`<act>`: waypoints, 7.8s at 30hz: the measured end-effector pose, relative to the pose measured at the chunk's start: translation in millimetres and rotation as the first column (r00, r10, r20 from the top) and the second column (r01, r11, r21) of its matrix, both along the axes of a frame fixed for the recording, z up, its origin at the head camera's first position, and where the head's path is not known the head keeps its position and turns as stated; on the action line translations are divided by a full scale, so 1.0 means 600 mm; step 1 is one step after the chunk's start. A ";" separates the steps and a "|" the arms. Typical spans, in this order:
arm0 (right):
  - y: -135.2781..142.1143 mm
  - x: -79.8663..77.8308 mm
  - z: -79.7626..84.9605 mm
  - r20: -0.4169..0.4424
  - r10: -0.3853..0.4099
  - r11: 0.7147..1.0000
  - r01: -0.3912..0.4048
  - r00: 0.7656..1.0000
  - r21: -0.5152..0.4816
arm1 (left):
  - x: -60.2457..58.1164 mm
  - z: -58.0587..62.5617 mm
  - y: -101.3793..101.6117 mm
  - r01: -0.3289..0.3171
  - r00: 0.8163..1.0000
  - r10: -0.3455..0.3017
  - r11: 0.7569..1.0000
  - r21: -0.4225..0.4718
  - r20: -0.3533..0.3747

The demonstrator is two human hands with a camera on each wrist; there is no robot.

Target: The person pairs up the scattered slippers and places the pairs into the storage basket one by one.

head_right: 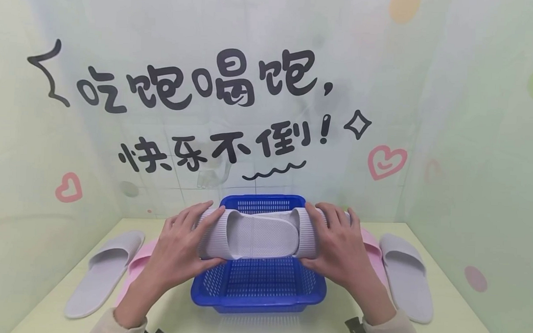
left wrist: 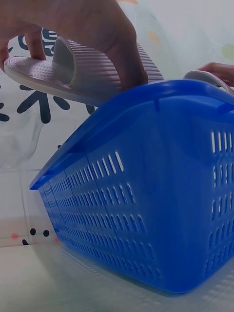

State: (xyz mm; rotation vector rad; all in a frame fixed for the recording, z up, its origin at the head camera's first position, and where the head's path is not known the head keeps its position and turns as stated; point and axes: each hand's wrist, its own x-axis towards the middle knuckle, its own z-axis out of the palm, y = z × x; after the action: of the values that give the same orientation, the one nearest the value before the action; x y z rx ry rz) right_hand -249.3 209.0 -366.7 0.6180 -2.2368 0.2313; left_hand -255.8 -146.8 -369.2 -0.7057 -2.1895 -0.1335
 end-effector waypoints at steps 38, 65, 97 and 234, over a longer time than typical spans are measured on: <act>-0.013 -0.002 -0.008 -0.024 0.007 1.000 -0.007 1.000 -0.008 | 0.004 -0.001 0.002 0.007 1.000 -0.007 1.000 0.024 -0.009; -0.020 -0.002 -0.012 -0.030 0.020 1.000 -0.020 0.999 -0.007 | 0.006 0.001 0.008 0.005 1.000 -0.004 1.000 0.006 -0.023; -0.028 0.000 -0.016 -0.075 0.028 0.999 -0.030 0.997 -0.024 | 0.006 -0.004 0.006 0.028 0.999 -0.026 0.997 0.071 -0.025; -0.035 0.005 -0.013 -0.080 0.047 0.998 -0.049 0.996 -0.025 | 0.013 -0.005 0.019 0.033 0.999 -0.030 0.998 0.056 -0.044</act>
State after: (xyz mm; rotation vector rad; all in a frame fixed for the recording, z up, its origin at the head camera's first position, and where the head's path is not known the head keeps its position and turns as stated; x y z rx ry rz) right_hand -246.6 188.1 -374.4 0.6557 -2.1412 0.2564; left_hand -248.3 -135.1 -372.2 -0.7051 -2.1258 -0.1944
